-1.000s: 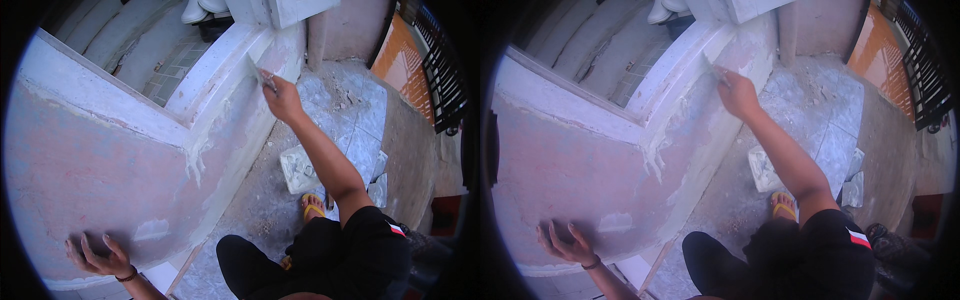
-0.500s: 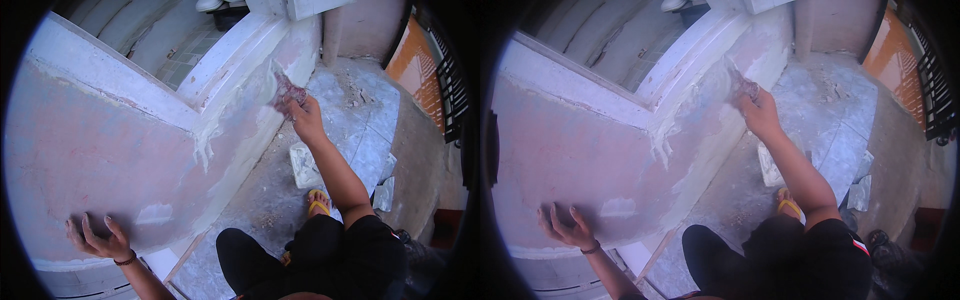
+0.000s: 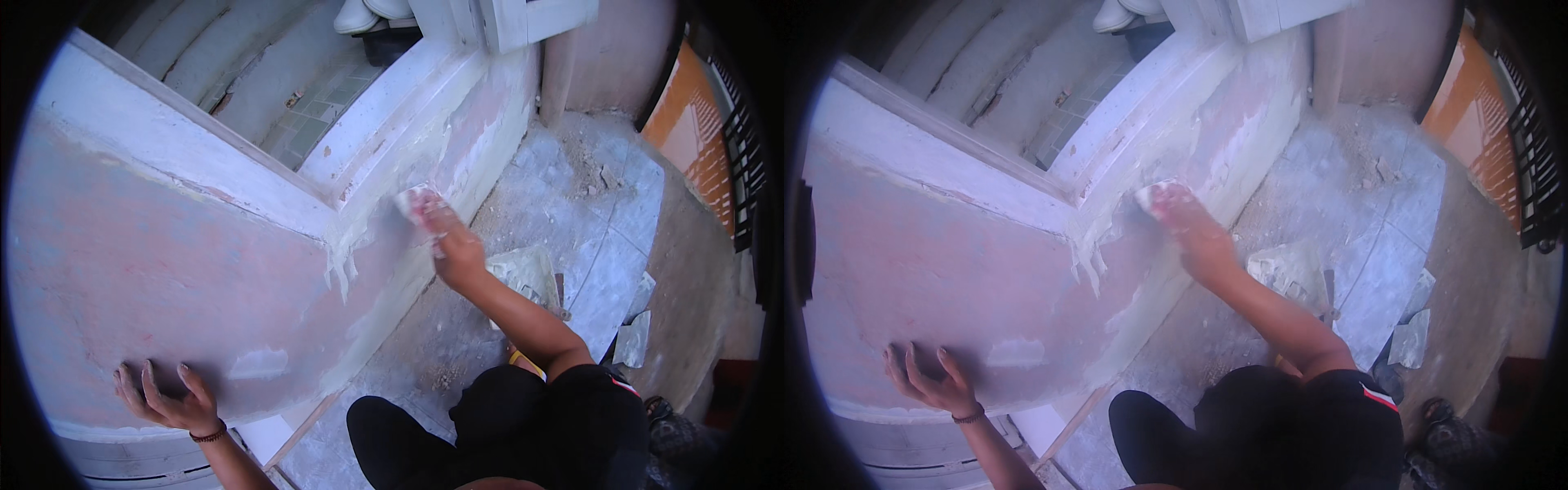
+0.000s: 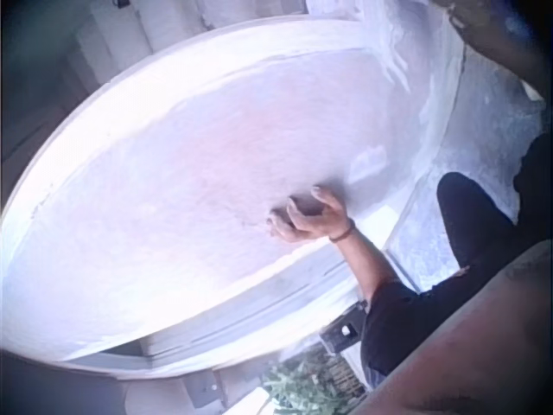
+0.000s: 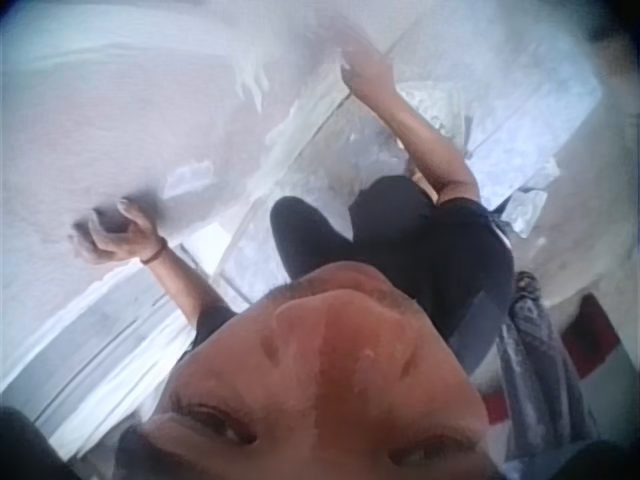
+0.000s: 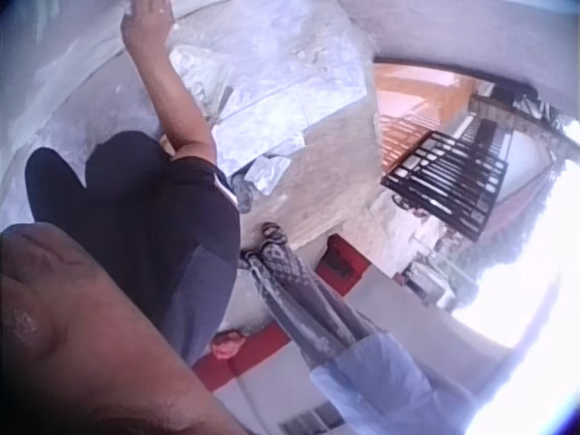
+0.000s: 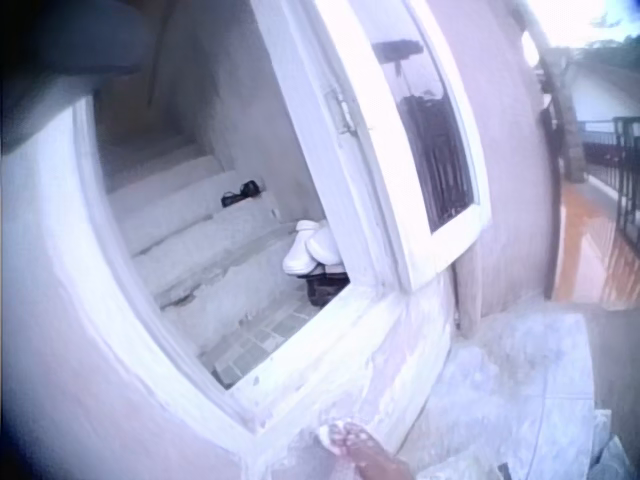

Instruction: The person applies white plaster to a wall using a trowel and a hawk. They scoop plaster from the hawk and spread it onto the wall surface, smoothing it out repeatedly.

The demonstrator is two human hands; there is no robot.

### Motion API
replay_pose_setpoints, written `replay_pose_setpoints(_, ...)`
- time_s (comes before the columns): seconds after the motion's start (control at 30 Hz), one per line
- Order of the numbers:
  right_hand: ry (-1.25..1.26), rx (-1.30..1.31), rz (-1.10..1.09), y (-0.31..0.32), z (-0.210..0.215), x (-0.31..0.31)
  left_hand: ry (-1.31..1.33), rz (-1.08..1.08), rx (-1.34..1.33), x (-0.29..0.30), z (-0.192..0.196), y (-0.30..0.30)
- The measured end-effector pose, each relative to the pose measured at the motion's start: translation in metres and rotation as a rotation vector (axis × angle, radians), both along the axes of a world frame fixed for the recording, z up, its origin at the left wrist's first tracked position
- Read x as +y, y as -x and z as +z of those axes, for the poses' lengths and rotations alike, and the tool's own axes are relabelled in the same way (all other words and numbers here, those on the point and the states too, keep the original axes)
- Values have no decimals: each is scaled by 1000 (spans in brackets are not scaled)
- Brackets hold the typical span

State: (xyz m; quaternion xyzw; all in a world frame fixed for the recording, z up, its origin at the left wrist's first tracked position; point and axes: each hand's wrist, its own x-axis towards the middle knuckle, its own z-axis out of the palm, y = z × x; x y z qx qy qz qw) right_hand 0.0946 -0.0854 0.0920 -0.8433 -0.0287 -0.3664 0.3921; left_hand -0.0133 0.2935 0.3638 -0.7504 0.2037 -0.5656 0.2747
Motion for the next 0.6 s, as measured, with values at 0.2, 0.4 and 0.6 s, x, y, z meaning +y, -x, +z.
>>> replay_pose_setpoints(0.2, -265, 235, -238, -90, 57, -161, 60, -38, 26, 0, -1, 0)
replay_pose_setpoints(0.4, -426, 209, -86, -100, 57, -141, 32, -68, 15, 3, -2, -2)
replay_pose_setpoints(0.6, -114, -5, 111, 1, 74, -1, 29, -72, 10, 4, -2, -3)
